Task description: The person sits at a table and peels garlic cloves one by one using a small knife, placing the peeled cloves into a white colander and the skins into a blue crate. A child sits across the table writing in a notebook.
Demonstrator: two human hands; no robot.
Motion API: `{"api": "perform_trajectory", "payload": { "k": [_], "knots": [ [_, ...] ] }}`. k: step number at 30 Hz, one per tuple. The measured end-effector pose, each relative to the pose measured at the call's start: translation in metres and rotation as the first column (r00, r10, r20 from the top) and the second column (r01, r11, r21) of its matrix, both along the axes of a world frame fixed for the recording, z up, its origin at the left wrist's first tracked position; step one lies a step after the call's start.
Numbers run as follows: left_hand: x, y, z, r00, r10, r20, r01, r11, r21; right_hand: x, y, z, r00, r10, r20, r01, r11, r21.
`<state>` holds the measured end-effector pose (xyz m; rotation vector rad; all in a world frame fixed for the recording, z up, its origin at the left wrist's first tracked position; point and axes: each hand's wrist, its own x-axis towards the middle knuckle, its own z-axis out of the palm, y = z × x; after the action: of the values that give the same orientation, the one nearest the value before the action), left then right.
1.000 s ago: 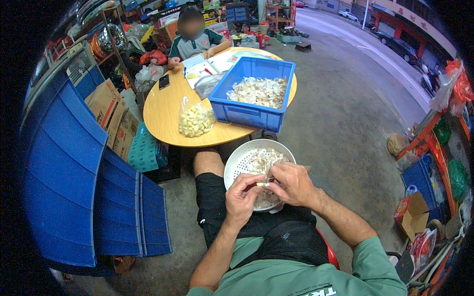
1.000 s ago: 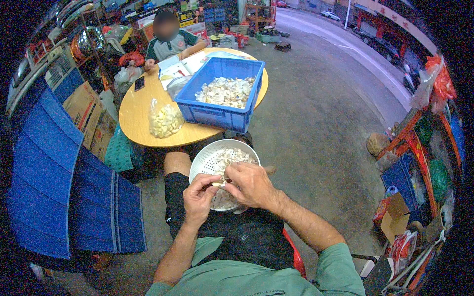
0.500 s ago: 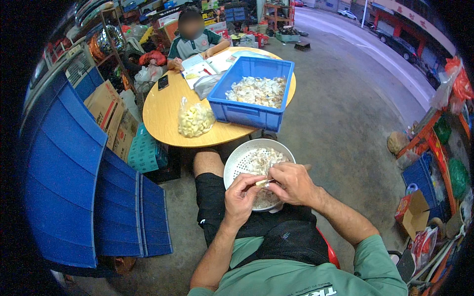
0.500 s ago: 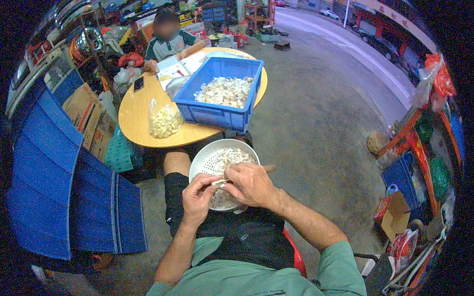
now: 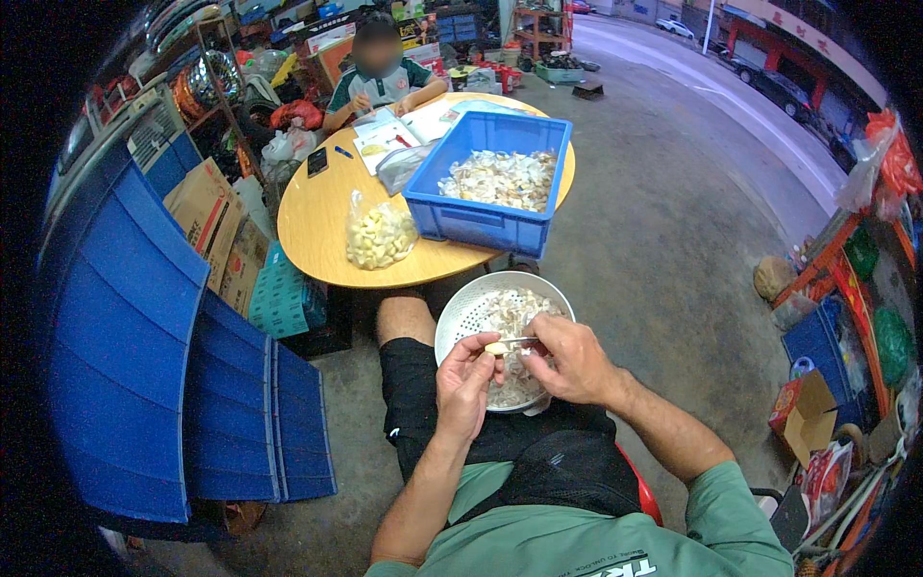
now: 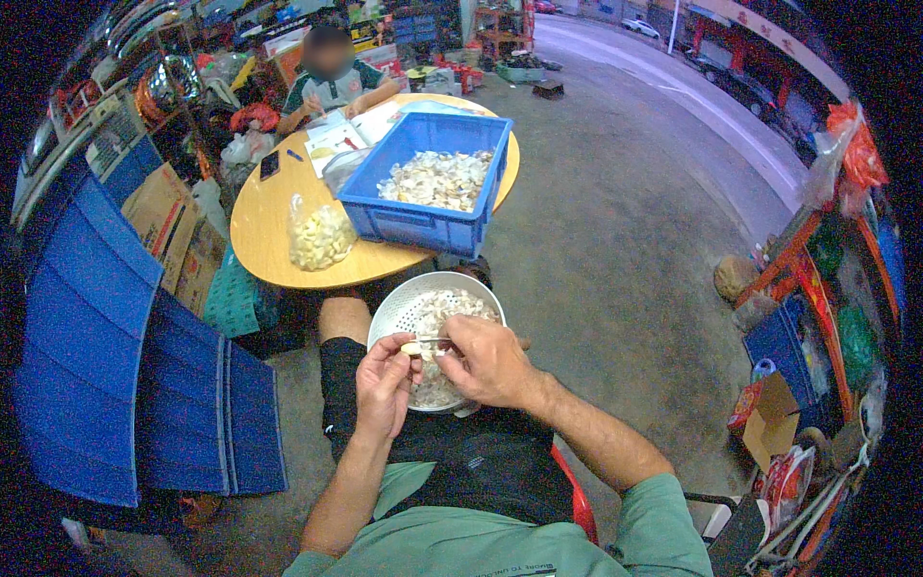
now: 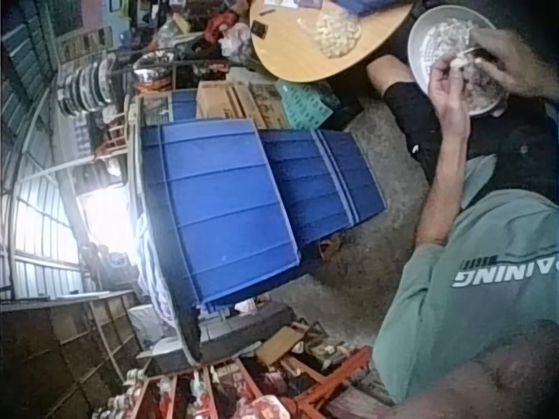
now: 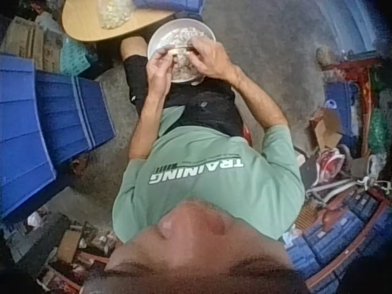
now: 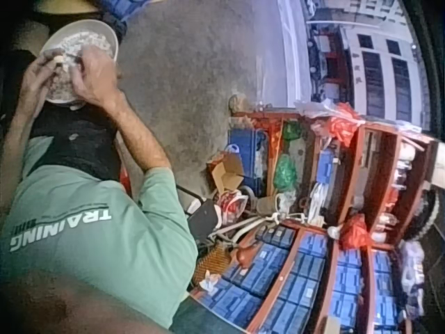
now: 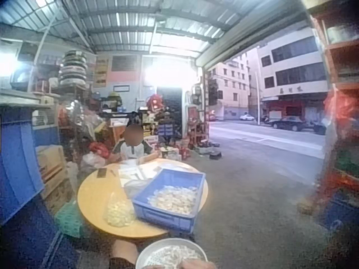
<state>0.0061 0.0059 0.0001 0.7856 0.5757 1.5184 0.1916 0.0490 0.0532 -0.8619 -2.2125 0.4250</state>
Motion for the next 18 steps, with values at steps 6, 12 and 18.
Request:
{"api": "perform_trajectory", "payload": {
  "k": [6, 12, 18],
  "knots": [
    [0.002, 0.001, -0.002, 0.997, 0.015, -0.073, -0.011, 0.999, 0.045, -0.006, -0.001, 0.0, 0.999, -0.003, 0.046, 0.002, 0.999, 0.034],
    [0.004, 0.0, -0.005, 0.996, 0.008, -0.085, -0.008, 1.0, 0.007, -0.005, 0.002, -0.003, 0.994, -0.039, 0.099, 0.023, 0.988, 0.151],
    [0.007, -0.001, -0.006, 0.996, 0.028, -0.084, -0.028, 1.0, 0.001, -0.003, 0.002, -0.001, 0.992, -0.034, 0.118, 0.01, 0.98, 0.199]
  ]
}}
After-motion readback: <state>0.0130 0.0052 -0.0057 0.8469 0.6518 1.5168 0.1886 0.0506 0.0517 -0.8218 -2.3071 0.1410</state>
